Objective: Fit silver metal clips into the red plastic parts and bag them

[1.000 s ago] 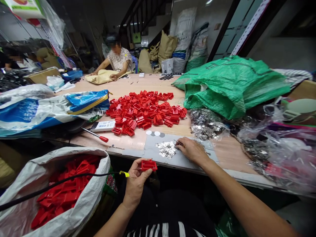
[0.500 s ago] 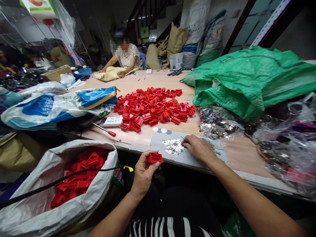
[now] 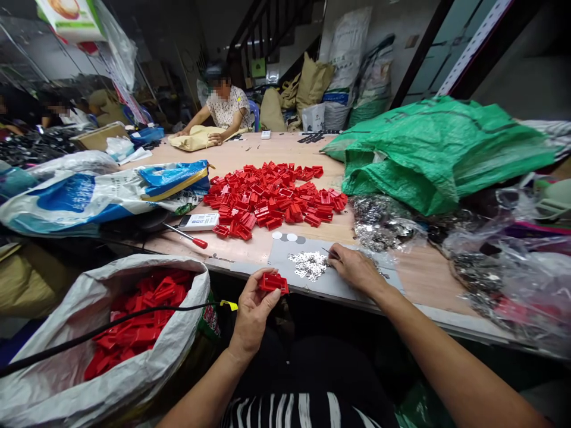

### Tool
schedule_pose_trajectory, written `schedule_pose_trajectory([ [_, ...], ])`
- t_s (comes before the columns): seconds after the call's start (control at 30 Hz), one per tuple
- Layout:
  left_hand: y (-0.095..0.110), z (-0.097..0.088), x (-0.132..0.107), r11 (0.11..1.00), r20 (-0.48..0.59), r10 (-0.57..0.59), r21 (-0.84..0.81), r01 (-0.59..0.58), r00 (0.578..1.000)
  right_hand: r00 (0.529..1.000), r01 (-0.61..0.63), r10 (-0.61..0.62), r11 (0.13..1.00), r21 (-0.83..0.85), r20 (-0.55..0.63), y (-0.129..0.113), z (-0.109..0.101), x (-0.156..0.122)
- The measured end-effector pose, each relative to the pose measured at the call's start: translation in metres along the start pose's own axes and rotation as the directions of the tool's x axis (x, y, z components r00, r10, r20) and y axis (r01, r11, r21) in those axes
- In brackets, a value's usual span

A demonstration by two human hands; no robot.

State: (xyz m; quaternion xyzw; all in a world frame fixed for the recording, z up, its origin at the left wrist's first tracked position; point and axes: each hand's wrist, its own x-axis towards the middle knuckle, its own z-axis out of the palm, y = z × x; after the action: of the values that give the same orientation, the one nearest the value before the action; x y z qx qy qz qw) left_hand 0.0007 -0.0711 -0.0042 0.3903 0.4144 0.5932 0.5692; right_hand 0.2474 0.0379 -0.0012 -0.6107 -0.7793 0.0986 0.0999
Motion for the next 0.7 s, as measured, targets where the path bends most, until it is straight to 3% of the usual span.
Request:
schedule_pose_trajectory([
  [0.13,0.005,0.001,0.006,0.996,-0.014,-0.022,-0.082,0.021,1.000,0.998,0.050,-0.048,0.998,0.046,-0.029,0.004,-0.002,-0.002],
  [0.27,0.013,0.004,0.016,0.996,-0.043,0.015,-0.092,-0.019,0.999,0.981,0.137,-0.112,0.978,0.159,-0.160,-0.004,-0.006,-0.006],
  [0.37,0.015,0.007,0.022,0.996,-0.071,0.044,-0.079,-0.050,0.997,0.960,0.204,-0.130,0.931,0.304,-0.247,-0.028,-0.012,-0.015],
  [0.53,0.011,0.014,0.024,0.995,0.008,-0.007,-0.097,0.008,1.000,0.971,0.239,-0.162,0.737,0.633,-0.178,-0.078,-0.022,-0.032],
  [0.6,0.011,0.016,0.023,0.992,0.022,-0.028,-0.120,0.031,0.999,0.964,0.263,-0.211,0.676,0.689,-0.161,-0.090,-0.022,-0.035],
  [0.7,0.015,0.018,0.021,0.978,0.055,-0.058,-0.195,0.068,0.997,0.947,0.313,-0.268,0.653,0.690,-0.176,-0.098,-0.019,-0.035],
])
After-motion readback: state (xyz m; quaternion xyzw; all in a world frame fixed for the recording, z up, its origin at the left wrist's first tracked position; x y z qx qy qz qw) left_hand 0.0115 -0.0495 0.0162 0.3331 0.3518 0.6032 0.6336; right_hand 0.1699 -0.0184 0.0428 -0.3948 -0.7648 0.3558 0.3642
